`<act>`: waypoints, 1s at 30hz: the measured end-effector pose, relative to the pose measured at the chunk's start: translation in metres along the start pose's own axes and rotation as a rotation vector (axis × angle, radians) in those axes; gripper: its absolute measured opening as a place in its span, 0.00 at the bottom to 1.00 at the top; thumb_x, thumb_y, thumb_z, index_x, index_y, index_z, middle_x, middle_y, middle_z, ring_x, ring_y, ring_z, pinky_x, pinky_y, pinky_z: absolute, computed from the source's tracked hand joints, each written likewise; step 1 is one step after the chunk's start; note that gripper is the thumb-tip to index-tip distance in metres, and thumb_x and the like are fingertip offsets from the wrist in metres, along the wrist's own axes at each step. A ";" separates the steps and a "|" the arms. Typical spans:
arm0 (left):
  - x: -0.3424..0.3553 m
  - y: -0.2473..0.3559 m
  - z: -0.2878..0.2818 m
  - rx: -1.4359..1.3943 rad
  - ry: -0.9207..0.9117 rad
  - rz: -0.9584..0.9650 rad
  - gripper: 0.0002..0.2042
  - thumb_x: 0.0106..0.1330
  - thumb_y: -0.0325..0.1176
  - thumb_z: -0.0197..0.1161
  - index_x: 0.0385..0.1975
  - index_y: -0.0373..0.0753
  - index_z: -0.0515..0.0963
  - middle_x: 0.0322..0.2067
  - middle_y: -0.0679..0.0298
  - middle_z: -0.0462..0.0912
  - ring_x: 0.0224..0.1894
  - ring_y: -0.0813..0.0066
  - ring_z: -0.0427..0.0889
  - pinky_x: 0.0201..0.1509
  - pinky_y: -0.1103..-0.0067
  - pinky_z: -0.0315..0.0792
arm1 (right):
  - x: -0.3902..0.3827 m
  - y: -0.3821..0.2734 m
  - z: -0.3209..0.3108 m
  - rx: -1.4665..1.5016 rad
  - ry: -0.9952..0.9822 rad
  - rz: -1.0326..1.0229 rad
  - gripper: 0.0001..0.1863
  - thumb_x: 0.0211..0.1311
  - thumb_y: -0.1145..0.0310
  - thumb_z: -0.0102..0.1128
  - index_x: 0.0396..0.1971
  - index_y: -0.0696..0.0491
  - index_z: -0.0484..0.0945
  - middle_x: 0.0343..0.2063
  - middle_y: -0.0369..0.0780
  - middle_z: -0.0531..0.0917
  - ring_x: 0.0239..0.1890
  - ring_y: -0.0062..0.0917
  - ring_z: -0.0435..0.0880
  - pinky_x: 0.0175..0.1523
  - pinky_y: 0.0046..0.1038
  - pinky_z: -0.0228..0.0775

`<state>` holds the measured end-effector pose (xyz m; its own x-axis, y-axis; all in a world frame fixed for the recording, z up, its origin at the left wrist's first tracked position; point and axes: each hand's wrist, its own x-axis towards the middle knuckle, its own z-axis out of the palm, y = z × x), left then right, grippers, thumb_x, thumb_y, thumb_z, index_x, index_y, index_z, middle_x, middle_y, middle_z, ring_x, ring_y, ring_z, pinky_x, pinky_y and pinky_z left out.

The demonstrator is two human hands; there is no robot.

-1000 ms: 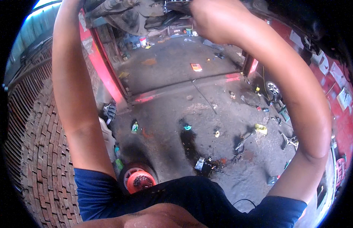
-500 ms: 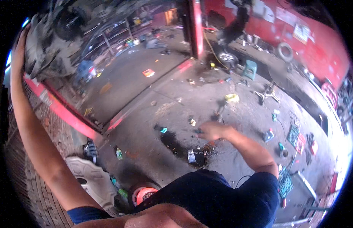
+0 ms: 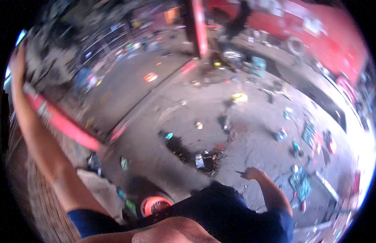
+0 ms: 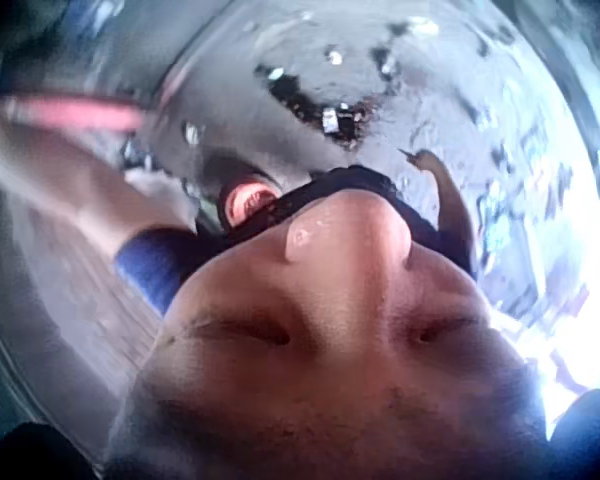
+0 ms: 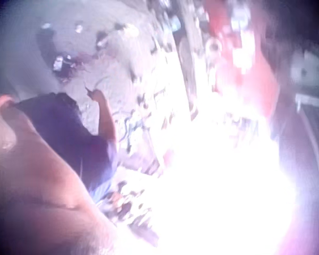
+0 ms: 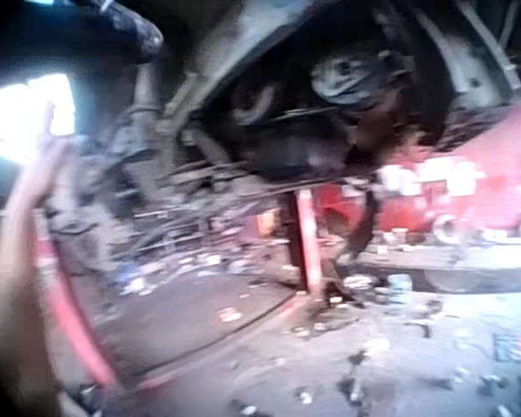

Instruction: The person works on the underside of a vehicle on a lift, using a screwdriver to pry components, handling small fasteners and wires, and using a long metal pry bar to move suspension parts.

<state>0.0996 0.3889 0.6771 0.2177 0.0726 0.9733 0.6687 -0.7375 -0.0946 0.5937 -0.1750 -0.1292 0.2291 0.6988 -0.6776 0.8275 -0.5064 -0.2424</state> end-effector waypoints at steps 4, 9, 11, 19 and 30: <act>-0.019 0.052 -0.002 -0.077 0.062 -0.125 0.28 0.71 0.47 0.61 0.62 0.32 0.76 0.59 0.44 0.80 0.62 0.53 0.78 0.67 0.68 0.69 | -0.005 0.050 0.043 0.461 0.057 0.162 0.27 0.66 0.42 0.65 0.28 0.55 0.87 0.21 0.42 0.86 0.22 0.29 0.85 0.30 0.35 0.77; -0.035 0.082 -0.004 -0.020 0.129 -0.311 0.36 0.67 0.52 0.68 0.62 0.25 0.74 0.56 0.39 0.81 0.61 0.52 0.80 0.66 0.67 0.72 | 0.022 0.087 0.076 0.500 -0.030 0.155 0.28 0.63 0.45 0.65 0.23 0.58 0.85 0.20 0.44 0.86 0.23 0.32 0.86 0.32 0.37 0.77; -0.050 0.056 -0.007 -0.064 0.180 -0.426 0.36 0.68 0.52 0.68 0.64 0.26 0.72 0.55 0.44 0.83 0.57 0.57 0.82 0.61 0.69 0.74 | 0.017 0.087 0.074 0.505 -0.076 0.131 0.26 0.64 0.47 0.65 0.24 0.58 0.84 0.20 0.42 0.86 0.22 0.31 0.85 0.30 0.37 0.76; -0.066 0.078 -0.017 -0.428 0.140 -0.688 0.30 0.72 0.49 0.66 0.64 0.32 0.73 0.54 0.55 0.83 0.53 0.65 0.81 0.56 0.71 0.75 | 0.013 0.129 0.084 0.722 -0.112 0.241 0.20 0.67 0.53 0.64 0.28 0.57 0.83 0.19 0.38 0.81 0.18 0.27 0.80 0.24 0.33 0.74; -0.054 0.070 -0.015 -0.275 0.097 -0.772 0.50 0.66 0.64 0.65 0.72 0.23 0.61 0.66 0.45 0.72 0.68 0.57 0.72 0.72 0.68 0.65 | 0.011 0.183 0.161 1.079 -0.052 0.323 0.20 0.69 0.56 0.63 0.20 0.52 0.76 0.14 0.36 0.76 0.13 0.25 0.75 0.19 0.32 0.69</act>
<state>0.1240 0.3235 0.6213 -0.3024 0.5773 0.7585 0.4044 -0.6428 0.6506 0.6655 -0.3416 -0.2930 0.3097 0.4470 -0.8392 -0.1484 -0.8491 -0.5070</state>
